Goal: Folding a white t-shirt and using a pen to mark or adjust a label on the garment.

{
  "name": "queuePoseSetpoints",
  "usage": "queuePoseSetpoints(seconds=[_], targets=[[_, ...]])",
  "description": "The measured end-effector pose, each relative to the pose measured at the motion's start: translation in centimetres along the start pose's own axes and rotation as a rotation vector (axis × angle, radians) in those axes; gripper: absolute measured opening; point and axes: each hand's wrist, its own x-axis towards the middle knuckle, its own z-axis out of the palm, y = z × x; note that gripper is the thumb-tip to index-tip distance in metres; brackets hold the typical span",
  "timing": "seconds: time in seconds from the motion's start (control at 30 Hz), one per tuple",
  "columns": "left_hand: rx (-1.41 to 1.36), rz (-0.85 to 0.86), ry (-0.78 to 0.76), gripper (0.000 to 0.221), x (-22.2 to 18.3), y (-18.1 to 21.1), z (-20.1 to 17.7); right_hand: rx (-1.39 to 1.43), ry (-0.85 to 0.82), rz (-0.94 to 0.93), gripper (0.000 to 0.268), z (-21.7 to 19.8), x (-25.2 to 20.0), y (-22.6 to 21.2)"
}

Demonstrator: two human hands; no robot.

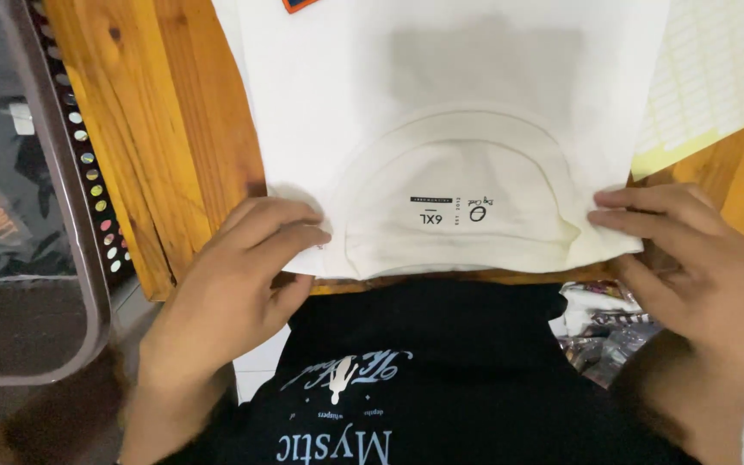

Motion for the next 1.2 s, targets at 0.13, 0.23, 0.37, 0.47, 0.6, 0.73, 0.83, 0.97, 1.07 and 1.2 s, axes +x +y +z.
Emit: queuePoseSetpoints(seconds=[0.13,0.23,0.37,0.47,0.6,0.73,0.83,0.97,1.07,1.2], targets=[[0.049,0.002,0.091,0.036,-0.7,-0.8,-0.2,0.061,0.042,0.016,0.029,-0.4,0.6,0.1],[0.154,-0.034,0.159,0.031,-0.9,-1.1,-0.3,0.033,0.135,-0.024,0.020,0.0,0.6,1.1],[0.019,-0.107,0.208,0.014,-0.5,-0.7,-0.9,0.256,0.248,0.135,0.014,0.6,0.6,1.8],[-0.249,-0.234,0.329,0.009,0.2,-0.8,-0.5,0.397,0.323,0.205,0.015,0.9,1.4,1.4],[-0.599,-0.345,0.433,0.009,1.0,-1.7,-0.1,0.526,0.349,0.190,0.008,1.6,2.1,3.0],[-0.673,-0.316,0.408,0.012,1.1,-2.0,-0.5,0.641,0.269,0.090,0.040,1.3,2.4,3.2],[-0.592,-0.352,0.305,0.042,1.0,-1.8,-0.8,0.488,0.237,0.139,0.053,0.8,3.1,1.7],[-0.423,-0.369,0.423,0.017,1.2,-2.2,-0.6,0.268,0.369,0.252,0.021,0.8,3.7,2.3],[-0.466,-0.290,0.414,0.012,2.5,-1.4,-1.8,0.399,0.415,0.243,0.016,-0.6,5.6,0.2],[-0.513,-0.005,0.360,0.009,5.0,-0.7,-4.4,0.463,0.273,-0.053,0.032,-4.4,8.3,-3.1]])
